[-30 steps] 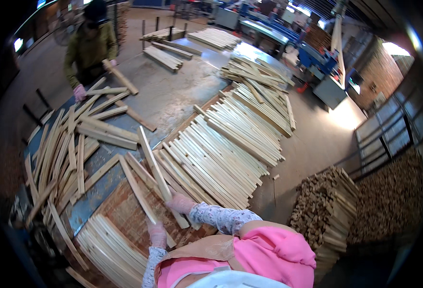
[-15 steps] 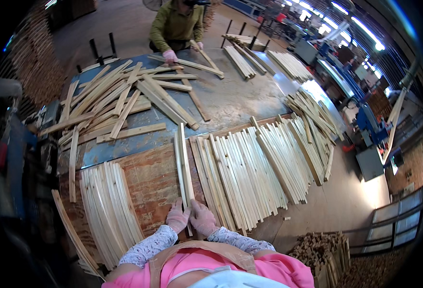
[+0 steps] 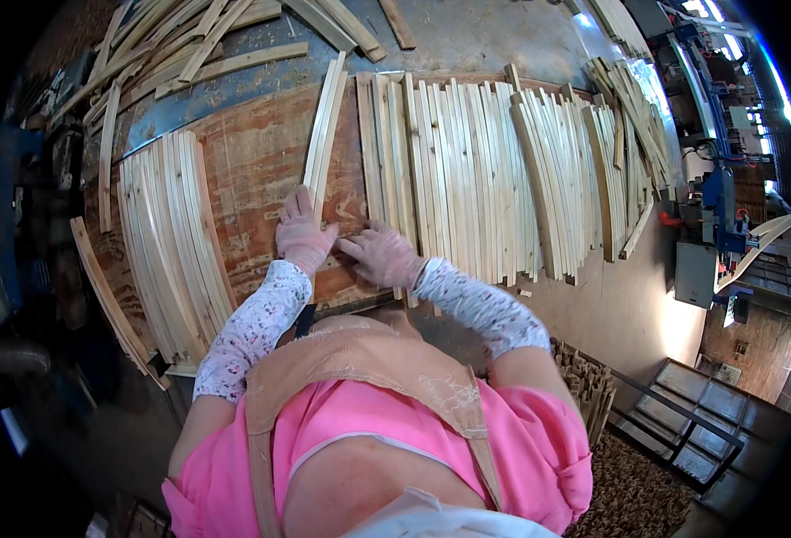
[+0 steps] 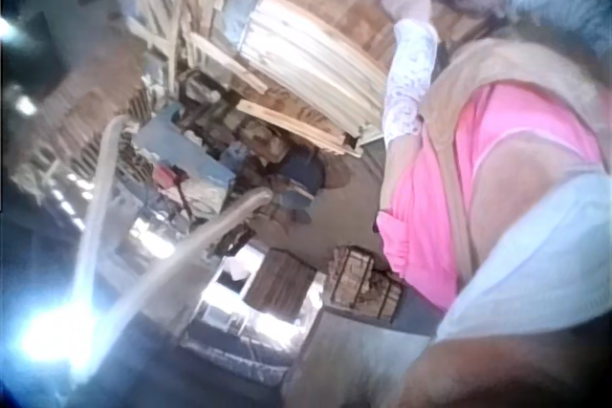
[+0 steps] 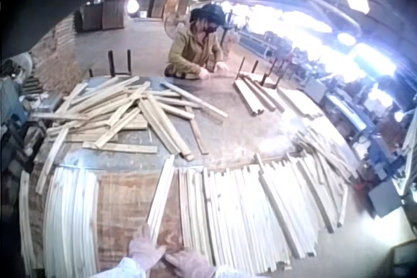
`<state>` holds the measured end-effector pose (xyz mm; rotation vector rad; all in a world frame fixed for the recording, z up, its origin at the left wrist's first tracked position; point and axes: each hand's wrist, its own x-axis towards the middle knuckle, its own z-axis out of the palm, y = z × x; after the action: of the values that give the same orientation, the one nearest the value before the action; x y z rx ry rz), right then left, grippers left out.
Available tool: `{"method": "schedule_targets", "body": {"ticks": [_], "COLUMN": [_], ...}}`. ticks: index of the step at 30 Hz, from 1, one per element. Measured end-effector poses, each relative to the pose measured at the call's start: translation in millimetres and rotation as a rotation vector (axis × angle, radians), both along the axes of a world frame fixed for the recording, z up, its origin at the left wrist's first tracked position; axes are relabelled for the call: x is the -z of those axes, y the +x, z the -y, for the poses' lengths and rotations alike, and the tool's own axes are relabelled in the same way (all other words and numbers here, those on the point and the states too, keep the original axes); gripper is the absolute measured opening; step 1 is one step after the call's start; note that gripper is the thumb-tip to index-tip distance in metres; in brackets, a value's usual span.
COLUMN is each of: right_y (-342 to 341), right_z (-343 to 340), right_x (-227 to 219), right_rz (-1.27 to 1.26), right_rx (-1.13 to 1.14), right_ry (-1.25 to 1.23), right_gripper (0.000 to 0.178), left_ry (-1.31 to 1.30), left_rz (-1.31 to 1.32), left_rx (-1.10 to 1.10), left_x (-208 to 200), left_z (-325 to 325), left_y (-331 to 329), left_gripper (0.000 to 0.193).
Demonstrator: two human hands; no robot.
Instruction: The person repeatedly picks up thin wooden planks from a pile and arranges them into neat stacks on a large metal table. They handle the planks one at a time or in small groups, aligning them vertically and occasionally adjusting the stacks.
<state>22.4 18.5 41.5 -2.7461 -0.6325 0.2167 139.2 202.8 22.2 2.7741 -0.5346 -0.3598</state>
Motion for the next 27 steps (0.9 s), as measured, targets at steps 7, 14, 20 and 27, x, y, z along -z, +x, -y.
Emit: {"method": "schedule_targets", "body": {"ticks": [7, 14, 20, 27], "right_y": [25, 6, 49, 39], "right_z": [33, 77, 83, 75], "right_x": [-51, -37, -23, -18], "right_rz": [-0.42, -0.158, 0.171, 0.23], "right_rx": [-0.226, 0.256, 0.392, 0.437], "right_ry": [-0.481, -0.059, 0.035, 0.04], "right_gripper": [0.053, 0.057, 0.055, 0.058], "left_ry": [0.003, -0.179, -0.31, -0.409], "left_rz": [0.031, -0.47, -0.459, -0.061], "left_rx": [-0.014, 0.101, 0.306, -0.145], "left_x": [24, -90, -12, -2], "left_z": [-1, 68, 66, 160], "left_y": [-3, -41, -35, 164], "left_gripper": [0.094, 0.039, 0.058, 0.075]}}
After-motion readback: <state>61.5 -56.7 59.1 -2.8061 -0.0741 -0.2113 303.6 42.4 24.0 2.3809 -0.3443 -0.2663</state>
